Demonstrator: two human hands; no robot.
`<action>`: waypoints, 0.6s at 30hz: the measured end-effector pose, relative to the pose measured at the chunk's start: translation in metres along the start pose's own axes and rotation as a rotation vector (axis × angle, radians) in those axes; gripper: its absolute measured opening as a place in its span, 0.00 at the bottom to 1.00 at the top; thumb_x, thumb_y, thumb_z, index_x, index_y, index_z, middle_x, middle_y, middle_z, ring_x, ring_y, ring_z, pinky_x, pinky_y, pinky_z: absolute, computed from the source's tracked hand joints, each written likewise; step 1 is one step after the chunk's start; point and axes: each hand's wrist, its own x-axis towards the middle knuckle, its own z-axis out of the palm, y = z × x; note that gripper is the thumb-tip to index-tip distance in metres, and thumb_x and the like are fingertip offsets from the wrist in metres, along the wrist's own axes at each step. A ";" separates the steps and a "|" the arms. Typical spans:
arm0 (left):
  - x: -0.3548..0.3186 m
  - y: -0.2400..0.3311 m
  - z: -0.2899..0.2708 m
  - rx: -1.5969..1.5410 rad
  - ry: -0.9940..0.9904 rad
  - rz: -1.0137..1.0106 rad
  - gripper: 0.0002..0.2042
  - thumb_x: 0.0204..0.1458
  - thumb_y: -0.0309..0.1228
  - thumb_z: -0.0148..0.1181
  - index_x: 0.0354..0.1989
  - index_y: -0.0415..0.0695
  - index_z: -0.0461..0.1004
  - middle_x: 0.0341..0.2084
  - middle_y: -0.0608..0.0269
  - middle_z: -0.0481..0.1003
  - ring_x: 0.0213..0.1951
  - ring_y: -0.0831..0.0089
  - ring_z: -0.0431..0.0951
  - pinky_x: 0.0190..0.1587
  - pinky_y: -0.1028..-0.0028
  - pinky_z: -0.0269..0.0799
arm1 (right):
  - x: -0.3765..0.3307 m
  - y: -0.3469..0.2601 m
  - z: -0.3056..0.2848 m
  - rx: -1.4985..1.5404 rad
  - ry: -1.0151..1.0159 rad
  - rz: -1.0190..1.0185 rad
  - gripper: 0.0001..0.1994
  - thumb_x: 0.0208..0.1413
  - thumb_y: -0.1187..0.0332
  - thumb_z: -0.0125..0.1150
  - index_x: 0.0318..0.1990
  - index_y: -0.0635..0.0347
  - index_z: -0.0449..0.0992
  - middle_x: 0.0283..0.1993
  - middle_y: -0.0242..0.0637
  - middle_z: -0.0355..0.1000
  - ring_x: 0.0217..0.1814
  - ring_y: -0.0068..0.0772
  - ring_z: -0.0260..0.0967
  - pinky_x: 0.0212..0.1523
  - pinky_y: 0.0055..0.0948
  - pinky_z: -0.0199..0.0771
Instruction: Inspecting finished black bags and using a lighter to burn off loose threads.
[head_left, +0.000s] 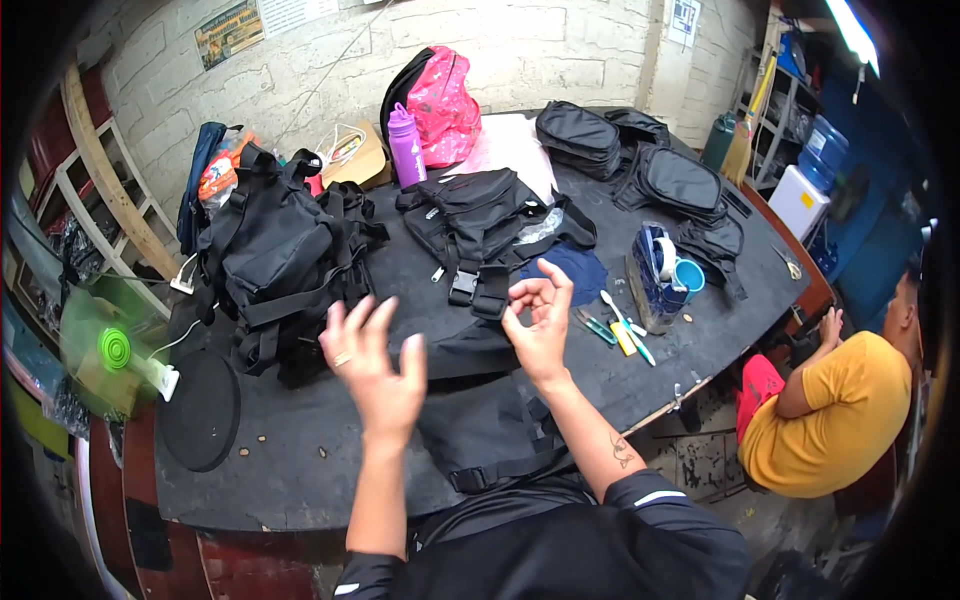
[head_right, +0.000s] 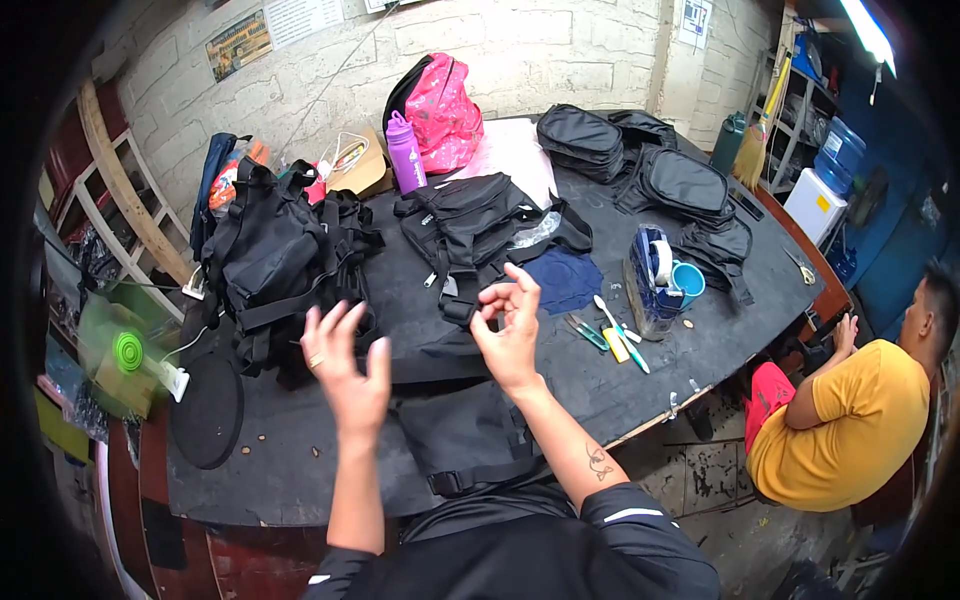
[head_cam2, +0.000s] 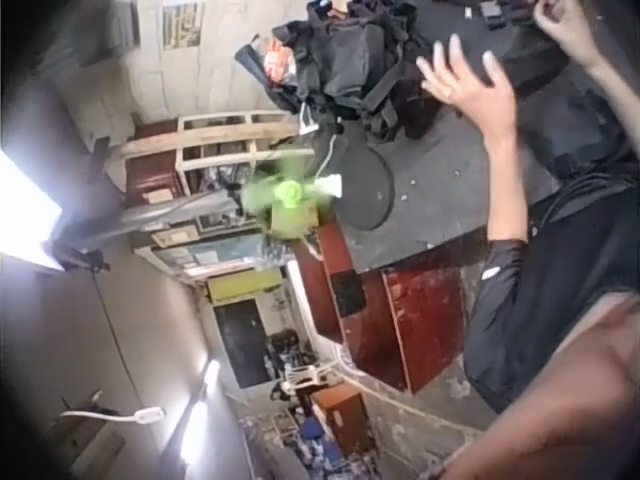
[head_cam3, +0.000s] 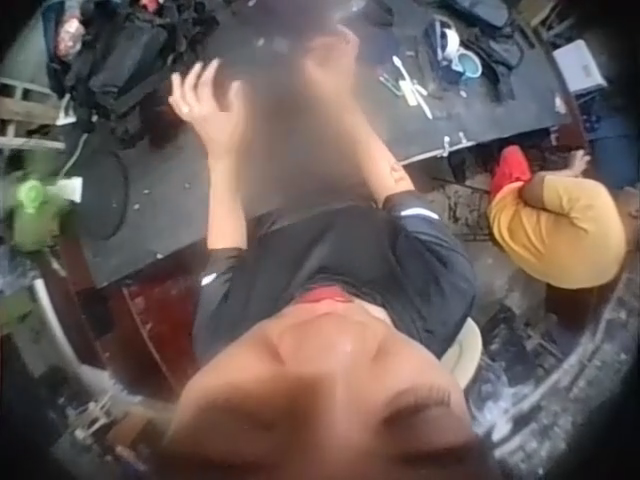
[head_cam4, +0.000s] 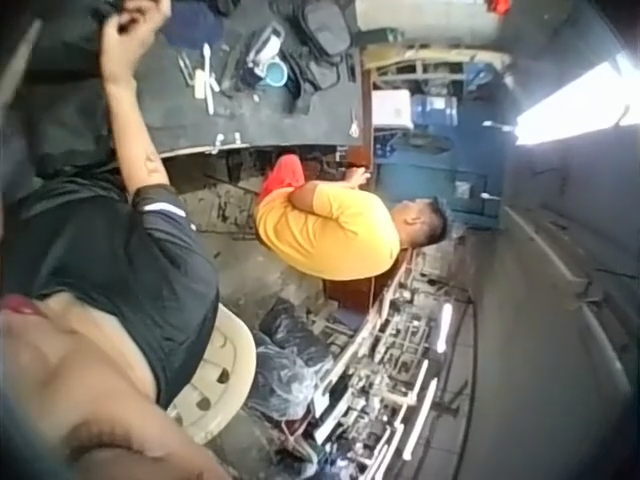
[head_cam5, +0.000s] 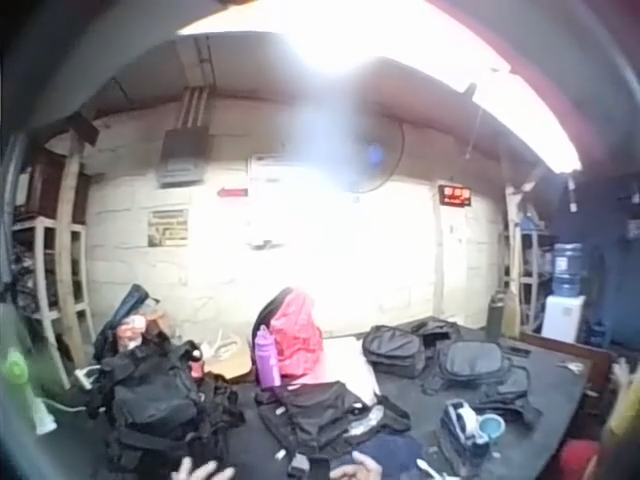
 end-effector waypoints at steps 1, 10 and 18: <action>0.007 0.021 0.011 -0.058 -0.030 0.039 0.25 0.47 0.32 0.56 0.56 0.44 0.63 0.50 0.53 0.66 0.58 0.54 0.59 0.60 0.61 0.51 | -0.001 -0.004 0.004 0.007 -0.013 0.004 0.33 0.42 0.86 0.56 0.58 0.59 0.53 0.37 0.36 0.64 0.35 0.20 0.61 0.38 0.18 0.65; 0.024 0.024 0.095 -1.376 -0.420 -0.644 0.20 0.46 0.18 0.56 0.50 0.41 0.65 0.28 0.69 0.72 0.29 0.84 0.69 0.37 0.83 0.65 | 0.002 -0.001 -0.062 -0.525 0.015 0.075 0.15 0.47 0.79 0.54 0.45 0.64 0.67 0.34 0.39 0.69 0.33 0.29 0.69 0.37 0.26 0.71; 0.021 0.028 0.098 -0.764 -0.092 -0.238 0.13 0.50 0.32 0.60 0.28 0.35 0.66 0.29 0.62 0.65 0.32 0.74 0.65 0.39 0.78 0.61 | -0.030 0.078 -0.190 -1.593 0.030 0.320 0.11 0.46 0.70 0.58 0.39 0.61 0.72 0.41 0.45 0.66 0.44 0.49 0.65 0.43 0.45 0.66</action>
